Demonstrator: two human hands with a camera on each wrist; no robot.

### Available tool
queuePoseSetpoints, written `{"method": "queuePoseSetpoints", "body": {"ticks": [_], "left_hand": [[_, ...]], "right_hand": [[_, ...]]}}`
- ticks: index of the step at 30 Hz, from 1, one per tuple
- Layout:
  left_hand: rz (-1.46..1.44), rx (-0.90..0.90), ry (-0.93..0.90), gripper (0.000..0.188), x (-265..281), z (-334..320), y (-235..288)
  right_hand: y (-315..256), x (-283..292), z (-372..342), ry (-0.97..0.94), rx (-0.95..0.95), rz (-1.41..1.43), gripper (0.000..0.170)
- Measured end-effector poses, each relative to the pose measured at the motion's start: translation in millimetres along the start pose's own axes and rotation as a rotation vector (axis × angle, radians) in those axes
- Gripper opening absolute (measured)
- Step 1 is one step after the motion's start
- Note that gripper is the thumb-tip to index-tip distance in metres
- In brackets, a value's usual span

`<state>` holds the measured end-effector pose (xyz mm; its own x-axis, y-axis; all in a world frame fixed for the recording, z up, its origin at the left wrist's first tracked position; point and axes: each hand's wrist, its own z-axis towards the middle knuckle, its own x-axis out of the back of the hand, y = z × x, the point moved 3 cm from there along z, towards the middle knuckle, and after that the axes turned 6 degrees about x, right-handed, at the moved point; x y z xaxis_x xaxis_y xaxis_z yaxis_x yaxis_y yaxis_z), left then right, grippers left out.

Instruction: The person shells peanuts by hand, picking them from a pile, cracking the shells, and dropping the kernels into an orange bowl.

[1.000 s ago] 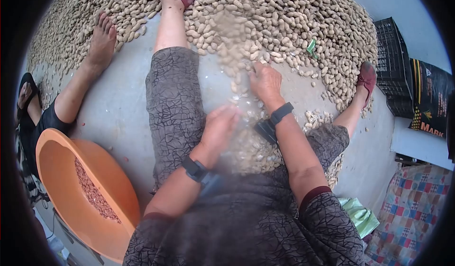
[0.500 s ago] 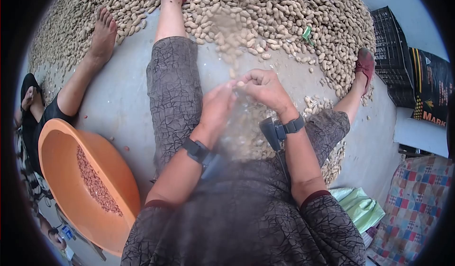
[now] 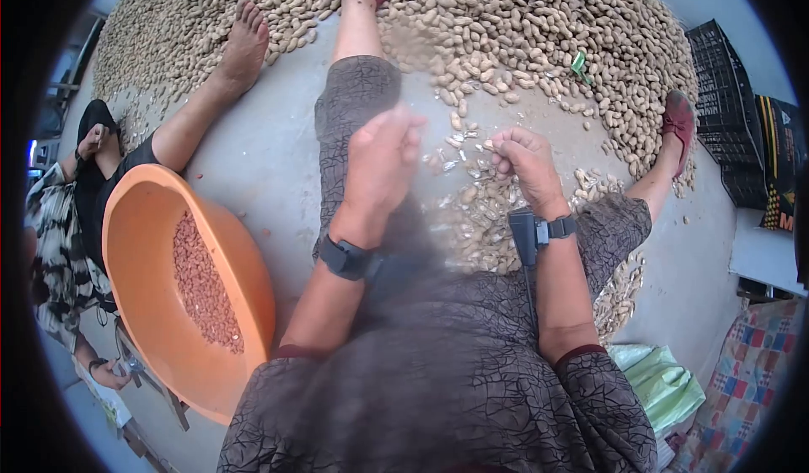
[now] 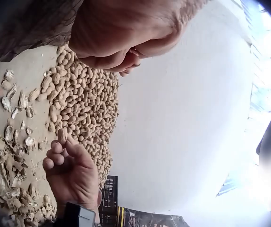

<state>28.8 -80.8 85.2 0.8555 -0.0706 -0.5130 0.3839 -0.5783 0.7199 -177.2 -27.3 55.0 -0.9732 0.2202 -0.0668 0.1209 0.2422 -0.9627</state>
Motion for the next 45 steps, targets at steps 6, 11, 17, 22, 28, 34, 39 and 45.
{"method": "queuePoseSetpoints", "body": {"ticks": [6,11,17,22,28,34,39,45], "left_hand": [[0.039,-0.265,0.101,0.023,27,-59,75],[0.150,-0.457,0.341,0.025,81,-127,128],[0.366,-0.475,0.792,0.022,161,-193,153],[1.011,-0.156,1.131,0.026,260,-201,153],[1.321,-0.760,0.880,0.028,141,-174,146],[1.033,-0.388,-0.091,0.029,4,-83,36],[0.799,-0.006,-0.323,0.031,-31,-43,-37],[0.542,0.155,-0.324,0.024,-26,-37,-53]], "right_hand": [[5,7,-10,0.017,0.025,-0.024,0.010],[18,17,-9,-0.008,0.075,-0.009,0.010],[23,18,-12,-0.020,0.110,0.040,0.010],[16,14,-20,-0.063,0.120,0.015,0.009],[9,9,-27,-0.031,0.104,0.009,0.011],[-26,-17,-49,-0.126,0.104,-0.108,0.014],[-31,-13,-60,-0.175,0.173,-0.096,0.013],[-24,-16,-60,-0.181,0.178,-0.080,0.010]]}}
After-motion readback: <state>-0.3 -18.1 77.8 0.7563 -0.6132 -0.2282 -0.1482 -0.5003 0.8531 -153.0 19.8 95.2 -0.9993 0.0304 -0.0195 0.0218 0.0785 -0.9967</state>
